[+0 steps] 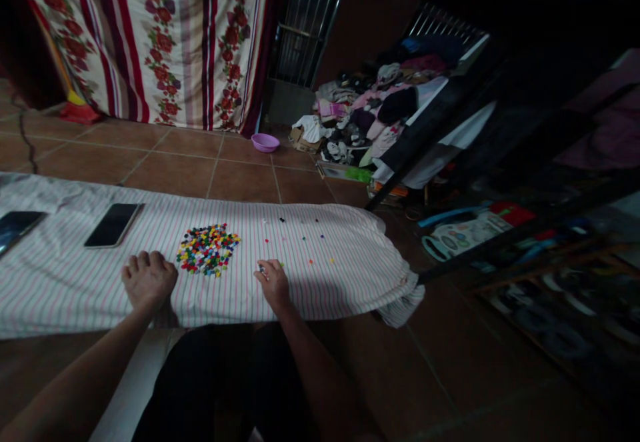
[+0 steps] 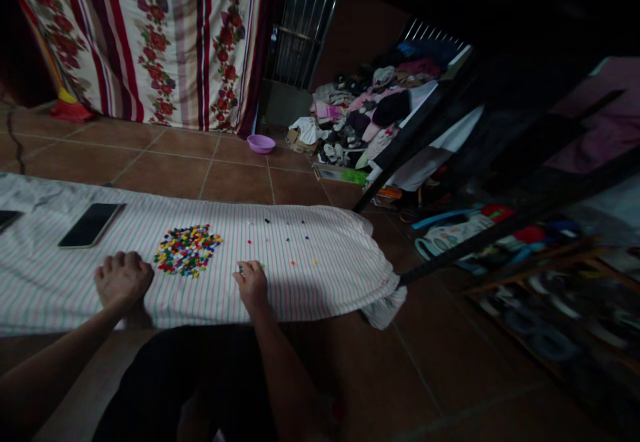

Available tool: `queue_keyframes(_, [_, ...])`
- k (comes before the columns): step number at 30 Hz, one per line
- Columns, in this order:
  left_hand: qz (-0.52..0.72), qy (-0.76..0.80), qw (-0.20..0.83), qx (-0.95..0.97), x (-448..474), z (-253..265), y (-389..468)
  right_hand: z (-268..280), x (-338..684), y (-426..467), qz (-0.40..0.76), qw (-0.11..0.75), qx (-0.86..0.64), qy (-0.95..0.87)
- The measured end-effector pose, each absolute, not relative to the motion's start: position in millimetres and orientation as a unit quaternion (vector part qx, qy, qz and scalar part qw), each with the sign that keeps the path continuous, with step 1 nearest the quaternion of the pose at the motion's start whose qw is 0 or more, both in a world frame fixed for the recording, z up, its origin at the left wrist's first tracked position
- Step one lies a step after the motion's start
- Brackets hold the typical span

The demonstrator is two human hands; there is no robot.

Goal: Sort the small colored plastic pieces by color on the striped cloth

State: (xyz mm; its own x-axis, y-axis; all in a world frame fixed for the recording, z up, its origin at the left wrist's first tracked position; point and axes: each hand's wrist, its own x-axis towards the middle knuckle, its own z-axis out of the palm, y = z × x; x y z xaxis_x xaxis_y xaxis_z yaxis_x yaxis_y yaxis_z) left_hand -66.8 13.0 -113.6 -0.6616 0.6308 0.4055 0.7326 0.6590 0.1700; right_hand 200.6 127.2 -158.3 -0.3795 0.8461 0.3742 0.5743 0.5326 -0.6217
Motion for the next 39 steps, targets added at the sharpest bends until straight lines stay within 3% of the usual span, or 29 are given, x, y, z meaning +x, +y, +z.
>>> queue_keyframes(17, [-0.183, -0.889, 0.159, -0.387, -66.8, -112.8, 14.1, -155.5, 200.1, 125.7, 0.193, 0.336, -0.449, -0.805])
queue_keyframes(29, [-0.156, -0.898, 0.154, -0.38, -66.1, -111.3, 14.1, -155.2, 214.0, 122.3, 0.208, 0.415, -0.444, -0.767])
queue_keyframes(39, [-0.141, -0.901, 0.162, -0.377, -67.1, -112.4, 14.3, -157.0, 245.8, 140.8, 0.171, 0.392, -0.561, -0.709])
